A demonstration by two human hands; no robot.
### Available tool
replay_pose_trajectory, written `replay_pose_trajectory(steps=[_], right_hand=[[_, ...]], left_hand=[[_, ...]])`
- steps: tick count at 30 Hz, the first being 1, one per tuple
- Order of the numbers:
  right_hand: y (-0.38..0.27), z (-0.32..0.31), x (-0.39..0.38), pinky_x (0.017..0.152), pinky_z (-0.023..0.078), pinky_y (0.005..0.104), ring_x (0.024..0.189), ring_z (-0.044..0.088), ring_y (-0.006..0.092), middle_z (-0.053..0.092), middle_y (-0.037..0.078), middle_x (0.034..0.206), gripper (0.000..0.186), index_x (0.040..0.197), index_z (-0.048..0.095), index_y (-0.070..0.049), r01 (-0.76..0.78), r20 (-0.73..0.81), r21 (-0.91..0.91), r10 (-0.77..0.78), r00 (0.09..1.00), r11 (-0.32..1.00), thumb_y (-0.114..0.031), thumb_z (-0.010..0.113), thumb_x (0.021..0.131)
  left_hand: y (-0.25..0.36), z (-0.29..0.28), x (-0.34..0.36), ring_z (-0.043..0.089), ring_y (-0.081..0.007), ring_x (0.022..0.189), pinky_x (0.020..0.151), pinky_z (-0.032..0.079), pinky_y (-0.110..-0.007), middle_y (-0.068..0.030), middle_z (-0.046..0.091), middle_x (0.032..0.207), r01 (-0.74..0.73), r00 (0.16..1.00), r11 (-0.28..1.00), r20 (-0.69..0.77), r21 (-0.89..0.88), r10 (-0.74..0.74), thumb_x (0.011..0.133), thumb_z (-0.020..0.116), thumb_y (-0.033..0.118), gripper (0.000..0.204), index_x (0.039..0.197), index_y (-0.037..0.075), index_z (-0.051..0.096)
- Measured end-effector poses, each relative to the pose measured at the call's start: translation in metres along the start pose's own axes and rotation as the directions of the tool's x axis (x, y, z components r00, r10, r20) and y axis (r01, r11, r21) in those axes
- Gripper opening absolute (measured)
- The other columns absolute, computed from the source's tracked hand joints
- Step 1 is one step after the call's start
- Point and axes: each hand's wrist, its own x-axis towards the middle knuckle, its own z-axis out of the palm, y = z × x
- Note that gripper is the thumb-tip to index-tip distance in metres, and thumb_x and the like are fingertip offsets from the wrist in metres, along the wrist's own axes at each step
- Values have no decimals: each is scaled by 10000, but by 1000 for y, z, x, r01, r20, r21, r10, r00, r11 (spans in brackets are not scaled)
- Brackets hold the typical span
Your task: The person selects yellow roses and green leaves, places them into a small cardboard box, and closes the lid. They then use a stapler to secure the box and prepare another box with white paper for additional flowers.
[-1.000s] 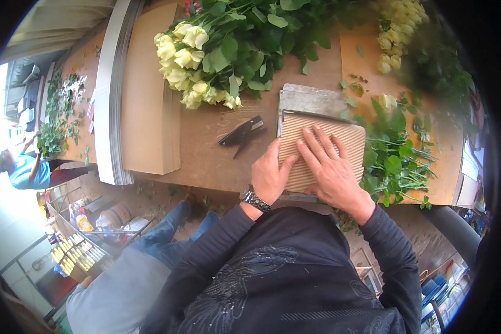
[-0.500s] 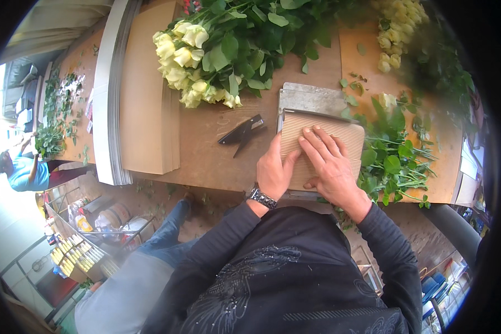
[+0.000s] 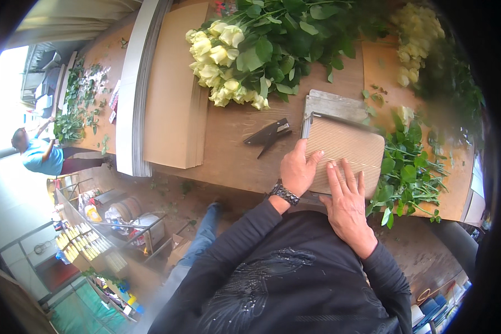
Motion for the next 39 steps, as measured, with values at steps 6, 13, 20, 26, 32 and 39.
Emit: replay_pose_trajectory(steps=[6,13,20,26,32,39], right_hand=[[-4,5,-2,1277,81,717,1631,189,458,457,138,1676,857,1628,412,-8,-26,-20,-82,25,999,996,-264,790,903],[2,0,1,1282,90,708,1602,245,481,479,146,1657,843,1613,428,-9,36,-21,-89,-38,999,995,-248,794,893],[3,-6,1,1288,131,680,1578,289,491,504,152,1628,811,1590,445,-6,64,-19,-75,-65,998,995,-191,794,881],[5,-9,0,1289,137,677,1576,290,492,500,155,1630,813,1591,448,-7,52,-15,-27,-52,999,998,-180,793,876],[4,-9,1,1287,150,683,1582,279,493,499,155,1632,816,1595,446,-5,63,-15,-32,-64,998,997,-170,792,874],[6,-9,0,1283,161,680,1581,274,505,494,165,1634,801,1587,453,3,70,-13,-38,-70,997,997,-171,789,881]], left_hand=[[-13,-11,4,727,-432,781,693,562,-512,-206,742,842,13,1000,993,-9,-115,-14,1010,739,346,442,1297,24,639],[-90,-69,39,559,-415,1267,1060,492,-504,-198,634,1356,-180,982,730,72,660,177,881,835,300,712,1473,20,555],[-121,-63,55,593,-388,1198,972,542,-495,-170,639,1196,-96,962,657,239,747,-131,741,927,268,725,1346,32,604],[-101,-62,20,608,-424,1170,1004,520,-492,-192,625,1236,-128,992,845,82,519,99,779,855,61,626,1374,82,663],[-44,-92,-34,606,-472,1267,1078,501,-506,-243,600,1470,-268,963,917,113,294,245,827,701,-57,781,1573,100,531],[-10,-95,-43,684,-415,1186,1001,565,-457,-196,680,1388,-352,932,864,223,361,287,783,646,-119,803,1543,126,570]])
